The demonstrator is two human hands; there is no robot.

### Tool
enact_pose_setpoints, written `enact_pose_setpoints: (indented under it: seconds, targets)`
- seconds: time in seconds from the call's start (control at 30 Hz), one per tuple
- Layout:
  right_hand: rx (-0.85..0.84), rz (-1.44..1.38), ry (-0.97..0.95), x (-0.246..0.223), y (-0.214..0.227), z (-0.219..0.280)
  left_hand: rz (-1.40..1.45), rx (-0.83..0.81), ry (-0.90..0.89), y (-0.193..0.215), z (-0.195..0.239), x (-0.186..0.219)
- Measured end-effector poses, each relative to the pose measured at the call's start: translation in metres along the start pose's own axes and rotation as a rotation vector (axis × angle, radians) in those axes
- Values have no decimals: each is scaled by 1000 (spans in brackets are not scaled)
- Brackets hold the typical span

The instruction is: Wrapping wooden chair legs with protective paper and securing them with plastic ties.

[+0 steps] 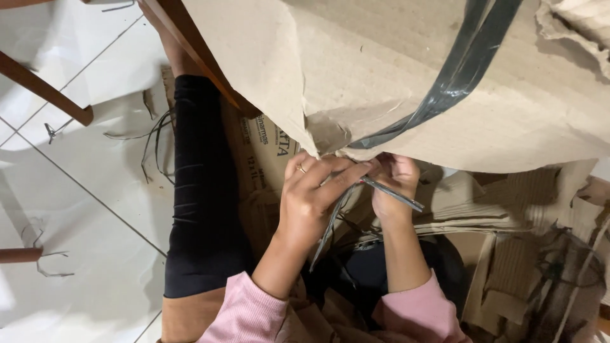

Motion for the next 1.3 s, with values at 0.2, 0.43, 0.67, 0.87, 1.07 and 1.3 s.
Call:
enact_pose_setpoints:
  seconds: [0.2,0.43,0.67,0.87,1.07,1.3]
  targets:
    - [-65,-72,-40,4,-15,1,-44,-26,-21,1,-3,3]
    - [-19,-61,-26,-15,-18,6,-124,-42,-63,-1,0,7]
    - [-12,300,193,-108,-67,3,-221,-94,-56,-4,-6,17]
    - [-74,324,80,-97,-47,-3,-195,-105,-10,-6,-9,12]
    - [-97,373,62,-116,-55,-4,-44,-96,39,-4,-9,10]
    - [-200,439,478,-177,-90,15,49,-122,45,8,-20,9]
Point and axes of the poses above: each hand's wrist, its own z-axis away from the middle knuckle, its own y-axis out of the back of the hand, x = y × z, the point moved 10 cm from there along -z, towards the middle knuckle, and after that the axes turned 6 degrees about -z, right-handed, at the moved point
